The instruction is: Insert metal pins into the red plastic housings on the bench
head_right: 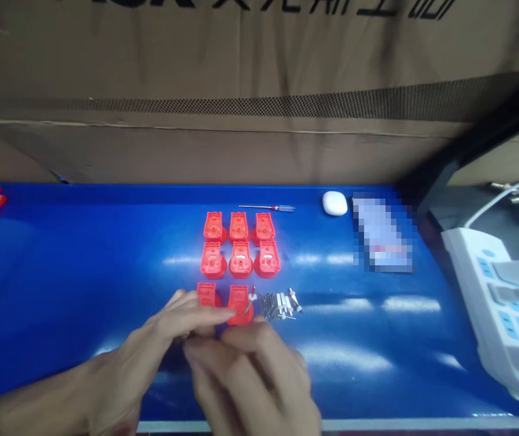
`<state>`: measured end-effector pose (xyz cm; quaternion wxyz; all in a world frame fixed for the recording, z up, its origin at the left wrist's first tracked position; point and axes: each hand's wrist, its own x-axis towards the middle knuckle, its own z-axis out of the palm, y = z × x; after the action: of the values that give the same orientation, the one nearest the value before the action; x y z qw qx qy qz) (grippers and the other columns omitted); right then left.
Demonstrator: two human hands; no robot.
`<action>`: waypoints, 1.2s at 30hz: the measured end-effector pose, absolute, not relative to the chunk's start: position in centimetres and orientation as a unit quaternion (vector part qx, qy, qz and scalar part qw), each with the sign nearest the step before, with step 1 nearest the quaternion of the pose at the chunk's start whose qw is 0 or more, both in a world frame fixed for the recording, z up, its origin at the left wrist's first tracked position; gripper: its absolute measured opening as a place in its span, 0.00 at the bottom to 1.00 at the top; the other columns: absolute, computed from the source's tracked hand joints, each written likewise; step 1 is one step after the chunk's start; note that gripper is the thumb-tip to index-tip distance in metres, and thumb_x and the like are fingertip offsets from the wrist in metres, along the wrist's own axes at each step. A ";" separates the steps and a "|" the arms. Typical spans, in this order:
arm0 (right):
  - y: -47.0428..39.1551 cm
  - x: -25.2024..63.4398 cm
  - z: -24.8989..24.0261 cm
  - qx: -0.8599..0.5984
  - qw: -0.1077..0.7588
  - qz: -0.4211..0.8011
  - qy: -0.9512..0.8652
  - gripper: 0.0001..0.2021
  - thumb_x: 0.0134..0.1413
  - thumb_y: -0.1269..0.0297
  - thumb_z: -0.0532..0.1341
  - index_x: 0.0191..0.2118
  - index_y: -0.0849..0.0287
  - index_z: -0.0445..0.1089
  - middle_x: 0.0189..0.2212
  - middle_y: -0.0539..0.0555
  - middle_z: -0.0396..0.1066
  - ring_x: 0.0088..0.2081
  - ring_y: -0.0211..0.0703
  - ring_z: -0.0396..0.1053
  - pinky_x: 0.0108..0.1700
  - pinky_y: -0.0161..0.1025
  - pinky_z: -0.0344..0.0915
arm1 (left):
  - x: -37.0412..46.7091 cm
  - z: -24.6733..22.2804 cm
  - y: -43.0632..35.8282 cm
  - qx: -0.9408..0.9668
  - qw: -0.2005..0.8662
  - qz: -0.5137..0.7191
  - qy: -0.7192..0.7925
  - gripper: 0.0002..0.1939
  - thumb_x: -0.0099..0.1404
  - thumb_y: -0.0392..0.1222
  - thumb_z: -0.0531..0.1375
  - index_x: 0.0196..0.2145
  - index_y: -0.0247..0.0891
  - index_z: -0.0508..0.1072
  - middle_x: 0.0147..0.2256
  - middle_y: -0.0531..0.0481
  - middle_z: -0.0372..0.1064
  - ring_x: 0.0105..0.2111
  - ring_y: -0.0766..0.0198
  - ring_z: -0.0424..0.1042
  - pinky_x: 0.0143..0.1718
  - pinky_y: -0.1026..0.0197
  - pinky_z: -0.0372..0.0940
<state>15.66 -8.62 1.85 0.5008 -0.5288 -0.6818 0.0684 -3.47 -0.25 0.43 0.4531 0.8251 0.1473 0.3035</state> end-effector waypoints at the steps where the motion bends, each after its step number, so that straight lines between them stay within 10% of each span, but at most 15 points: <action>1: -8.7 16.1 2.1 -0.541 0.506 0.084 -0.667 0.09 0.65 0.75 0.70 0.46 0.56 0.81 0.34 0.50 0.79 0.33 0.38 0.78 0.33 0.34 0.75 | -3.4 0.7 -0.2 0.818 0.456 0.315 0.154 0.38 0.77 0.64 0.61 0.75 0.43 0.60 0.49 0.42 0.75 0.45 0.51 0.76 0.55 0.45 0.73; 10: -7.8 17.7 2.1 -0.518 0.578 0.153 -0.612 0.13 0.62 0.81 0.69 0.45 0.55 0.80 0.33 0.50 0.77 0.32 0.41 0.74 0.30 0.40 0.69 | -2.6 2.4 0.0 0.799 0.438 0.337 0.236 0.06 0.81 0.34 0.60 0.47 0.38 0.78 0.43 0.47 0.70 0.43 0.63 0.72 0.45 0.61 0.70; 25: -7.2 18.2 1.5 -0.445 0.563 0.304 -0.627 0.13 0.63 0.78 0.70 0.49 0.54 0.81 0.38 0.52 0.79 0.35 0.42 0.78 0.33 0.39 0.75 | -2.7 2.6 -0.1 0.783 0.486 0.321 0.221 0.07 0.79 0.31 0.58 0.41 0.37 0.74 0.41 0.48 0.70 0.41 0.64 0.70 0.45 0.62 0.69; 31: -7.1 18.9 1.7 -0.476 0.563 0.247 -0.629 0.13 0.62 0.78 0.71 0.47 0.52 0.82 0.36 0.52 0.80 0.35 0.44 0.78 0.32 0.40 0.75 | -3.0 2.5 1.2 0.814 0.363 0.375 0.253 0.23 0.68 0.53 0.71 0.54 0.37 0.78 0.43 0.43 0.74 0.42 0.55 0.73 0.41 0.53 0.72; 36: -6.8 19.4 1.4 -0.501 0.526 0.216 -0.653 0.12 0.63 0.75 0.73 0.48 0.53 0.82 0.40 0.51 0.83 0.39 0.43 0.81 0.39 0.39 0.79 | -3.7 2.2 3.1 0.849 0.327 0.322 0.262 0.12 0.67 0.39 0.74 0.48 0.40 0.83 0.36 0.50 0.77 0.32 0.66 0.74 0.34 0.63 0.70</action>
<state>19.37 -6.77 1.42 0.5256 -0.5008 -0.6528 0.2163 -3.65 3.08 2.24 0.3271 0.8490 0.2619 0.3218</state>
